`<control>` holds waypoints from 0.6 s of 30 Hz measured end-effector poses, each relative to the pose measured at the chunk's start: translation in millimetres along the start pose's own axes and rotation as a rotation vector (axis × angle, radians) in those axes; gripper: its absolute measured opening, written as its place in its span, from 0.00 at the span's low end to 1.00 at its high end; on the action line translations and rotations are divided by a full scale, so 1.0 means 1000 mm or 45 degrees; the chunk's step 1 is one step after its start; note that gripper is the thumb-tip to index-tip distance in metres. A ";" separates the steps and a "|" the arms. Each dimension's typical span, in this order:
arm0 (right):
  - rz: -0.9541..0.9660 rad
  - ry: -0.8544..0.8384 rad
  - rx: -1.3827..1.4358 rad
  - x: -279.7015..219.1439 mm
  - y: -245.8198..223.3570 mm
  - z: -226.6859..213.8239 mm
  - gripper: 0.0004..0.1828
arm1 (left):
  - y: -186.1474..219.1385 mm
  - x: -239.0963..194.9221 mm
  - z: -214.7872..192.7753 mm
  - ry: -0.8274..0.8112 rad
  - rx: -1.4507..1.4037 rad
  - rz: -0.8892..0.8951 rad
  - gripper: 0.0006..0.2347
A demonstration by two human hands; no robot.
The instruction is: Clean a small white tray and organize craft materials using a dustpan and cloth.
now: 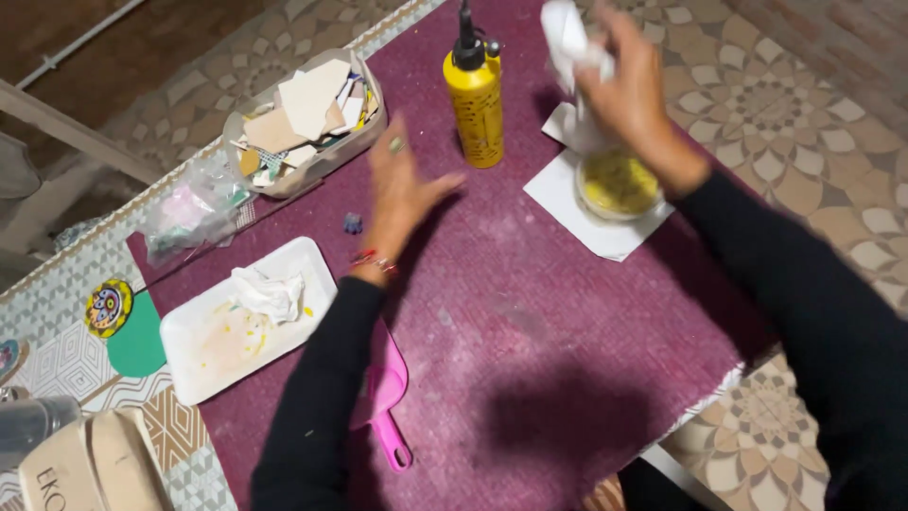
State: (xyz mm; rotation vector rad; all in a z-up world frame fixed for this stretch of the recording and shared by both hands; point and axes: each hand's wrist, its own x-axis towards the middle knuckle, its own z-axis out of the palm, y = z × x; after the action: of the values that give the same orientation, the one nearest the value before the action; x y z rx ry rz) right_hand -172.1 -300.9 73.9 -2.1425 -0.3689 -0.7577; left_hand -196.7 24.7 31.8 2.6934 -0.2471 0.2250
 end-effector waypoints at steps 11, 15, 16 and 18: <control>0.251 -0.020 -0.753 0.101 0.166 0.146 0.06 | 0.051 0.051 -0.004 0.597 -0.921 -0.178 0.31; 0.002 -0.297 -0.690 0.072 0.160 0.183 0.03 | -0.003 0.056 -0.063 0.609 -0.916 -0.097 0.33; -0.023 -0.479 -0.512 0.061 0.144 0.191 0.06 | -0.018 0.055 -0.077 0.616 -0.851 0.008 0.33; 0.027 -0.826 -0.218 0.041 0.054 0.161 0.06 | -0.028 0.045 -0.093 0.612 -0.851 -0.051 0.32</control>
State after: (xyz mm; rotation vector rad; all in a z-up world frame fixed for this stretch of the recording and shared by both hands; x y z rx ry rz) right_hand -50.5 -208.6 -11.3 -2.5171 -0.6303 -0.0577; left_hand -158.2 82.9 112.5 1.9141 -0.0944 0.6383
